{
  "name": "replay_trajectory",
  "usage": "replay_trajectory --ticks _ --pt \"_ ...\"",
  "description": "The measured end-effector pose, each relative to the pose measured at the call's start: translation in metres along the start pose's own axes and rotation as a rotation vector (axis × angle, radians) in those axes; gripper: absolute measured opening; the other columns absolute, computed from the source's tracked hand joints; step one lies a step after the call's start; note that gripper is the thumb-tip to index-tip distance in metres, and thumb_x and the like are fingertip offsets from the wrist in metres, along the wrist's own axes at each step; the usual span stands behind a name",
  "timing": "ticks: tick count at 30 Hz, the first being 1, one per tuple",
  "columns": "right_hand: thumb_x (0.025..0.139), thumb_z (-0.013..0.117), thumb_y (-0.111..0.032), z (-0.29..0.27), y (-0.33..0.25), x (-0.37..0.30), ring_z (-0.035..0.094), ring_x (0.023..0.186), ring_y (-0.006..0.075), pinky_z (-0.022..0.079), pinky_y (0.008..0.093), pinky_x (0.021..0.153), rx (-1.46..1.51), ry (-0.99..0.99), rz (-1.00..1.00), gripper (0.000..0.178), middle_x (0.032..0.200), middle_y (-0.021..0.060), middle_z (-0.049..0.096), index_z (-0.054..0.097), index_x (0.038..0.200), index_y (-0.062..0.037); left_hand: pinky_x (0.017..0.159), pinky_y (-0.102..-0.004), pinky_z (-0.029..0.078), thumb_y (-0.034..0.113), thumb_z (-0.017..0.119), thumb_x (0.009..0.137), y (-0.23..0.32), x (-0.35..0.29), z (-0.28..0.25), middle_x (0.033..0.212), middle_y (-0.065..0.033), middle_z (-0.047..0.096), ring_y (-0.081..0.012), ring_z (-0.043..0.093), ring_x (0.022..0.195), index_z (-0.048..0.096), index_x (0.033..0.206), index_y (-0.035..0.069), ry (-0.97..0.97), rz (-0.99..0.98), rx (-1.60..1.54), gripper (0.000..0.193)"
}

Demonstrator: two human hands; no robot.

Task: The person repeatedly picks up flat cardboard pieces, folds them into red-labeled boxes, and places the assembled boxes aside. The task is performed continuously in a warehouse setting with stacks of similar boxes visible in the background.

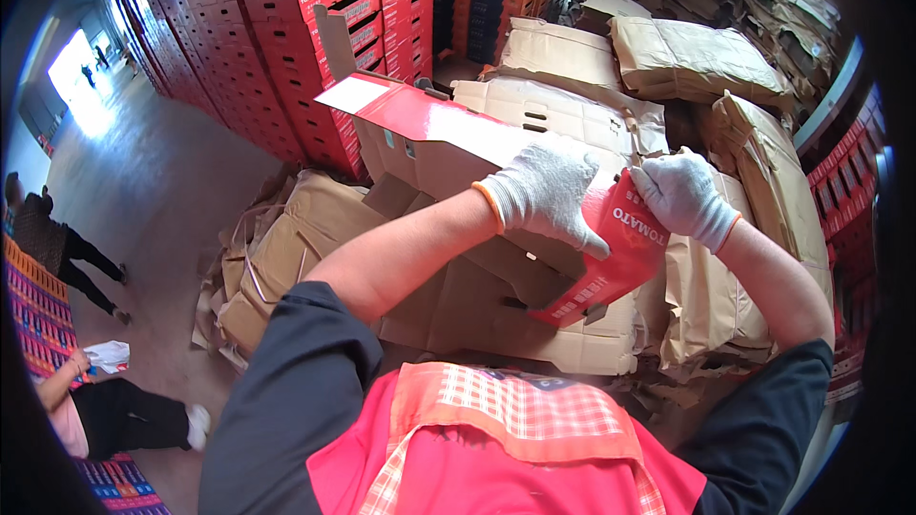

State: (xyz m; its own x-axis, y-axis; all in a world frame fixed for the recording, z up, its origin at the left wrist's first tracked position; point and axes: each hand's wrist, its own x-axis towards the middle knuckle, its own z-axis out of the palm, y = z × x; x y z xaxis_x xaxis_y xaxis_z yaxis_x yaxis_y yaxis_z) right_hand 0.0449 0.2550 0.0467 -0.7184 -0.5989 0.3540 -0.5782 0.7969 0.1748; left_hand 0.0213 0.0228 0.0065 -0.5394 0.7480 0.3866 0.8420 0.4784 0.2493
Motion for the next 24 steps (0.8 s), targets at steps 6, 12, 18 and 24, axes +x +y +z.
replay_trajectory --ticks 6,12,18,24 --pt "0.095 0.058 -0.024 -0.007 -0.011 0.014 0.062 0.054 0.0335 0.048 0.042 0.054 0.067 0.051 0.015 0.036 0.058 0.014 0.059 0.061 0.063 -0.008 0.08 -0.0433 0.05 0.078 0.077 0.051 -0.005 -0.009 0.008 0.085 -0.0208 0.062 -0.0365 0.063 0.085 0.063 0.087 -0.002 0.057 -0.025 -0.006 0.089" --pt "0.091 0.059 -0.02 0.025 -0.021 0.025 0.063 0.066 0.036 0.049 0.0463 0.064 0.006 0.061 -0.027 0.021 0.072 0.0177 0.064 0.059 0.077 -0.0053 0.087 -0.0415 0.047 0.078 0.076 0.051 0.001 -0.021 0.018 0.088 -0.0202 0.061 -0.0354 0.061 0.089 0.062 0.087 -0.004 0.189 -0.012 -0.055 0.091" --pt "0.092 0.055 -0.022 0.044 -0.03 0.045 0.068 0.083 0.0391 0.054 0.0418 0.074 0.296 -0.262 0.352 0.024 0.087 0.0208 0.07 0.07 0.091 -0.0029 0.094 -0.0423 0.044 0.076 0.073 0.06 0.01 -0.037 0.014 0.098 -0.0212 0.062 -0.0355 0.06 0.097 0.061 0.103 -0.006 0.239 -0.003 -0.09 0.094" --pt "0.077 0.076 -0.035 0.018 -0.092 0.037 0.061 0.11 0.0406 0.051 0.0417 0.093 0.014 -0.238 -0.1 0.072 0.128 0.0221 0.058 0.05 0.141 -0.0142 0.107 -0.0337 0.043 0.031 0.051 0.104 -0.028 -0.045 0.018 0.137 -0.0135 0.053 -0.0198 0.056 0.122 0.045 0.141 -0.004 0.781 -0.186 -1.481 0.051"
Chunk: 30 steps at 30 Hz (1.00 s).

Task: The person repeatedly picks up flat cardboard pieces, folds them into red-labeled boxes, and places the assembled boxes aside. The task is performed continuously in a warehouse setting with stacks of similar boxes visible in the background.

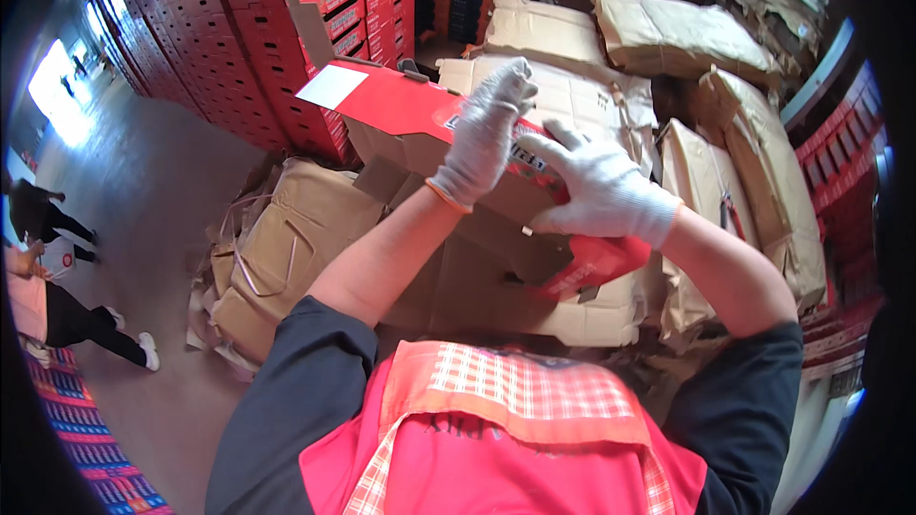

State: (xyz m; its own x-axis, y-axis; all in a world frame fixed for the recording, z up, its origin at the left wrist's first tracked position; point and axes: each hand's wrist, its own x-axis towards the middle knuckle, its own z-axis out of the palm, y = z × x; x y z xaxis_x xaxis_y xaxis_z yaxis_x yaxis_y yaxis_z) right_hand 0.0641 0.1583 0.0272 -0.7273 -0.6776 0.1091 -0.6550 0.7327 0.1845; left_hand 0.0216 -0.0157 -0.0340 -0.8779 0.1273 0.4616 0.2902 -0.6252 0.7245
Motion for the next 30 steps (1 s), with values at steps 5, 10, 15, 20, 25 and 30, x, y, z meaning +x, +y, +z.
replay_trajectory --ticks 5,10,15,20,25,30 --pt "0.067 0.074 -0.023 0.012 0.044 -0.004 0.064 0.112 0.0332 0.049 0.0357 0.098 0.59 0.397 0.172 0.074 0.127 0.0239 0.062 0.055 0.136 -0.0037 0.106 -0.0424 0.042 0.034 0.078 0.082 0.033 -0.07 -0.05 0.131 -0.0203 0.059 -0.0363 0.057 0.121 0.051 0.137 -0.001 -0.479 0.263 0.945 0.07" --pt "0.077 0.071 -0.021 0.073 0.154 -0.072 0.063 0.101 0.0141 0.049 0.0264 0.089 1.39 0.228 0.588 0.049 0.111 0.0082 0.067 0.063 0.12 0.0004 0.118 -0.0539 0.02 0.064 0.087 0.054 0.075 -0.17 -0.079 0.16 -0.0262 0.019 -0.0473 0.02 0.147 0.016 0.159 0.008 -0.57 0.283 1.249 0.138" --pt "0.089 0.07 -0.023 0.243 0.07 -0.12 0.065 0.087 0.0148 0.052 0.0311 0.08 1.842 0.203 1.038 0.022 0.09 0.0044 0.072 0.073 0.096 -0.0024 0.11 -0.0544 0.036 0.046 0.087 0.065 0.066 -0.136 -0.043 0.147 -0.0312 0.039 -0.0506 0.04 0.135 0.035 0.149 0.001 -0.383 0.367 1.308 0.109" --pt "0.103 0.047 -0.02 0.252 0.064 -0.113 0.065 0.084 0.0284 0.052 0.0393 0.074 0.862 0.381 0.711 0.028 0.092 0.0183 0.07 0.069 0.104 -0.0032 0.104 -0.051 0.043 0.043 0.084 0.067 0.003 -0.068 0.034 0.135 -0.0279 0.05 -0.0476 0.053 0.117 0.047 0.14 -0.002 -0.583 0.507 1.25 0.093" --pt "0.101 0.058 -0.021 0.089 0.09 -0.098 0.064 0.087 0.0152 0.05 0.0286 0.079 1.333 1.154 0.362 0.025 0.097 0.004 0.069 0.062 0.118 -0.0036 0.096 -0.0475 0.05 0.044 0.087 0.066 -0.042 -0.054 0.071 0.135 -0.029 0.05 -0.0454 0.059 0.107 0.039 0.145 -0.002 -0.407 0.671 0.956 0.103" --pt "0.08 0.079 -0.027 0.0 0.032 -0.07 0.064 0.078 0.0234 0.053 0.0367 0.073 0.511 0.371 0.23 0.039 0.084 0.0128 0.063 0.062 0.106 -0.0044 0.112 -0.051 0.035 0.05 0.089 0.06 -0.067 -0.063 0.075 0.157 -0.035 0.013 -0.0487 0.029 0.143 -0.005 0.157 0.003 -0.188 0.667 0.96 0.143"
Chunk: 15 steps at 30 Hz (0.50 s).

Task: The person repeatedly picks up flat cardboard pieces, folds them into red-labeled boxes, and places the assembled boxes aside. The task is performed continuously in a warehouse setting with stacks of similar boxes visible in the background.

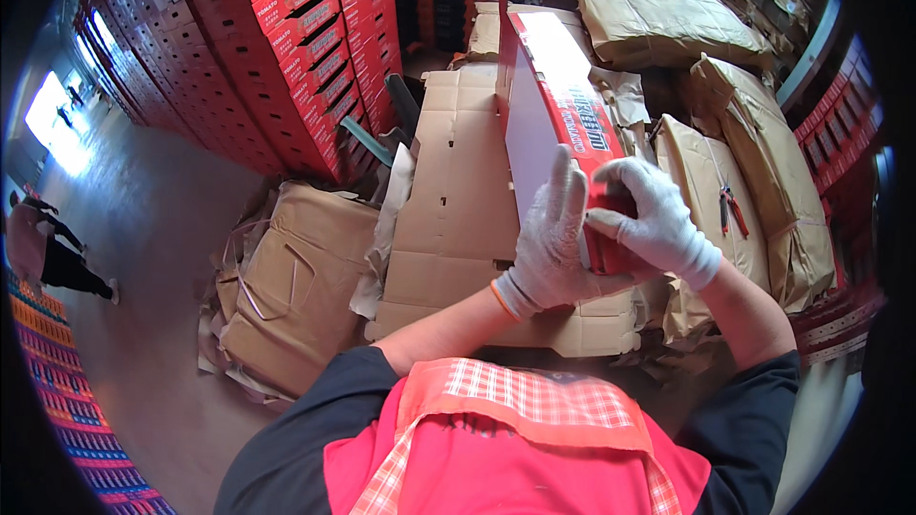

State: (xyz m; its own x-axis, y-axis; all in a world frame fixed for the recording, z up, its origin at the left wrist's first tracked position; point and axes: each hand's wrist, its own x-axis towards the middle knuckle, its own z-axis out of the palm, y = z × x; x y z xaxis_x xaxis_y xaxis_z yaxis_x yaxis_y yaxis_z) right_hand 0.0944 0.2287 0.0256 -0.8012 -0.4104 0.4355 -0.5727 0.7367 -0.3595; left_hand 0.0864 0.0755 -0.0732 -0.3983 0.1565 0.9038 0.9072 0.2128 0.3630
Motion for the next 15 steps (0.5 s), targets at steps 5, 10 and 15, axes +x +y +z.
replay_trajectory --ticks 5,10,15 --pt "0.078 0.07 -0.016 0.001 -0.003 0.032 0.063 0.073 0.0314 0.051 0.0406 0.067 0.226 -0.406 0.516 0.018 0.079 0.0139 0.063 0.057 0.083 -0.0042 0.121 -0.0445 0.018 0.051 0.091 0.054 0.006 -0.019 0.009 0.159 -0.0326 0.0 -0.0462 0.014 0.148 -0.017 0.154 0.004 -0.18 -0.377 -0.04 0.154" --pt "0.076 0.064 -0.009 0.055 -0.005 0.047 0.062 0.081 0.0353 0.049 0.0433 0.072 -0.105 -0.148 -0.331 0.014 0.083 0.0139 0.063 0.057 0.087 -0.0047 0.111 -0.043 0.032 0.041 0.089 0.062 0.015 -0.024 0.006 0.137 -0.0175 0.047 -0.0339 0.045 0.13 0.038 0.141 0.002 -0.259 -0.592 -0.428 0.102" --pt "0.086 0.066 -0.012 0.073 -0.018 0.091 0.064 0.081 0.0267 0.052 0.0363 0.072 0.264 -0.071 -0.346 0.021 0.09 0.012 0.064 0.062 0.106 -0.0055 0.112 -0.0445 0.033 0.035 0.089 0.067 0.01 -0.031 -0.021 0.142 -0.0189 0.041 -0.0333 0.043 0.132 0.029 0.147 0.002 -0.056 -0.574 -0.567 0.106"
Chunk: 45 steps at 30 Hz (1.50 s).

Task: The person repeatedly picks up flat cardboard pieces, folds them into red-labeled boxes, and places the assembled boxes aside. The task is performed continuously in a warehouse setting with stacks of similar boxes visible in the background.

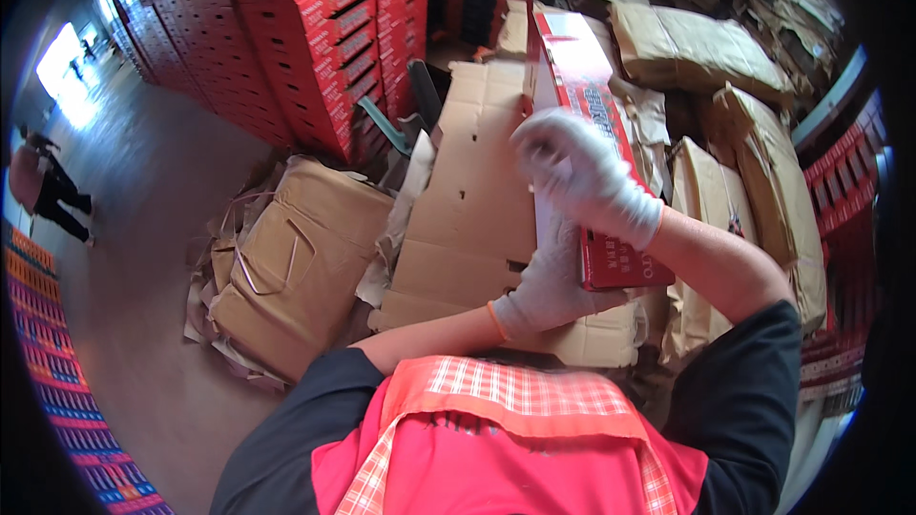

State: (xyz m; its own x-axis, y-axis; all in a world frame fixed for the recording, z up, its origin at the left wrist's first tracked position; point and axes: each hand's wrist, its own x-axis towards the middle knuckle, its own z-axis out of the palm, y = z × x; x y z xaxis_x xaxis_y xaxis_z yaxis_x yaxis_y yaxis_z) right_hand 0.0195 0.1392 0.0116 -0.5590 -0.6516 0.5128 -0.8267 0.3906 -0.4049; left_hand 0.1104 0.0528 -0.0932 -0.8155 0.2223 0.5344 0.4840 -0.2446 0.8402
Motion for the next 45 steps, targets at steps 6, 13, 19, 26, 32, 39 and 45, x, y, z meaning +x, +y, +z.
replay_trajectory --ticks 6,13,19,26,32,39,45 --pt "0.085 0.073 -0.025 -0.028 0.039 0.048 0.066 0.081 0.0148 0.054 0.0313 0.073 0.486 0.249 1.057 0.033 0.097 0.005 0.069 0.067 0.108 -0.0025 0.115 -0.0412 0.031 0.02 0.087 0.068 0.007 -0.018 -0.019 0.146 -0.0187 0.035 -0.0306 0.038 0.136 0.0 0.152 0.001 0.058 -0.052 -0.024 0.123" --pt "0.077 0.075 -0.037 0.025 0.113 -0.034 0.065 0.073 0.0399 0.052 0.0458 0.069 -0.455 -0.229 -0.033 0.034 0.077 0.0191 0.066 0.064 0.087 -0.0065 0.108 -0.0354 0.043 0.015 0.068 0.091 0.031 -0.041 -0.043 0.138 -0.0181 0.058 -0.0256 0.056 0.128 0.05 0.141 -0.001 -0.638 -0.671 0.043 0.055" --pt "0.075 0.066 -0.01 0.02 0.179 -0.168 0.07 0.091 0.0261 0.058 0.0392 0.071 -1.006 -0.584 0.667 0.01 0.087 0.0093 0.073 0.075 0.081 -0.0112 0.09 -0.0426 0.053 0.008 0.067 0.083 0.021 -0.02 -0.175 0.109 -0.0148 0.071 -0.0341 0.068 0.098 0.067 0.124 0.002 -0.154 0.326 1.094 0.041" --pt "0.067 0.081 -0.038 0.03 0.046 -0.243 0.062 0.107 0.0278 0.053 0.041 0.083 -0.498 -0.809 0.107 0.066 0.112 0.0071 0.064 0.058 0.125 -0.0151 0.111 -0.06 0.032 0.04 0.077 0.069 -0.069 0.0 -0.21 0.154 -0.0043 0.041 -0.0248 0.04 0.14 0.048 0.143 0.021 -1.452 0.498 1.411 0.082" --pt "0.072 0.081 -0.038 0.026 0.05 -0.219 0.068 0.075 0.0309 0.054 0.0408 0.067 -0.353 -0.084 0.482 0.051 0.082 0.0112 0.068 0.065 0.112 -0.0112 0.067 -0.0465 0.051 0.047 0.068 0.083 -0.09 0.04 -0.173 0.072 -0.0144 0.067 -0.0341 0.065 0.074 0.068 0.066 0.011 -0.919 0.037 1.175 0.039" --pt "0.072 0.079 -0.044 -0.011 0.028 -0.211 0.067 0.072 0.0342 0.055 0.0429 0.065 -0.229 -0.377 0.643 0.039 0.078 0.0145 0.068 0.069 0.087 -0.0085 0.074 -0.0413 0.055 0.045 0.074 0.083 -0.012 0.01 -0.15 0.091 -0.0228 0.069 -0.0353 0.069 0.088 0.073 0.099 0.003 -1.263 -0.255 0.956 0.044" --pt "0.08 0.075 -0.041 -0.005 -0.026 -0.227 0.059 0.119 0.0352 0.045 0.0393 0.103 0.511 -1.178 0.659 0.074 0.135 0.0187 0.059 0.051 0.139 -0.0056 0.113 -0.0369 0.032 0.038 0.074 0.084 0.007 -0.022 -0.168 0.151 -0.0146 0.046 -0.0312 0.039 0.141 0.034 0.154 0.013 -1.725 -0.942 0.268 0.085"
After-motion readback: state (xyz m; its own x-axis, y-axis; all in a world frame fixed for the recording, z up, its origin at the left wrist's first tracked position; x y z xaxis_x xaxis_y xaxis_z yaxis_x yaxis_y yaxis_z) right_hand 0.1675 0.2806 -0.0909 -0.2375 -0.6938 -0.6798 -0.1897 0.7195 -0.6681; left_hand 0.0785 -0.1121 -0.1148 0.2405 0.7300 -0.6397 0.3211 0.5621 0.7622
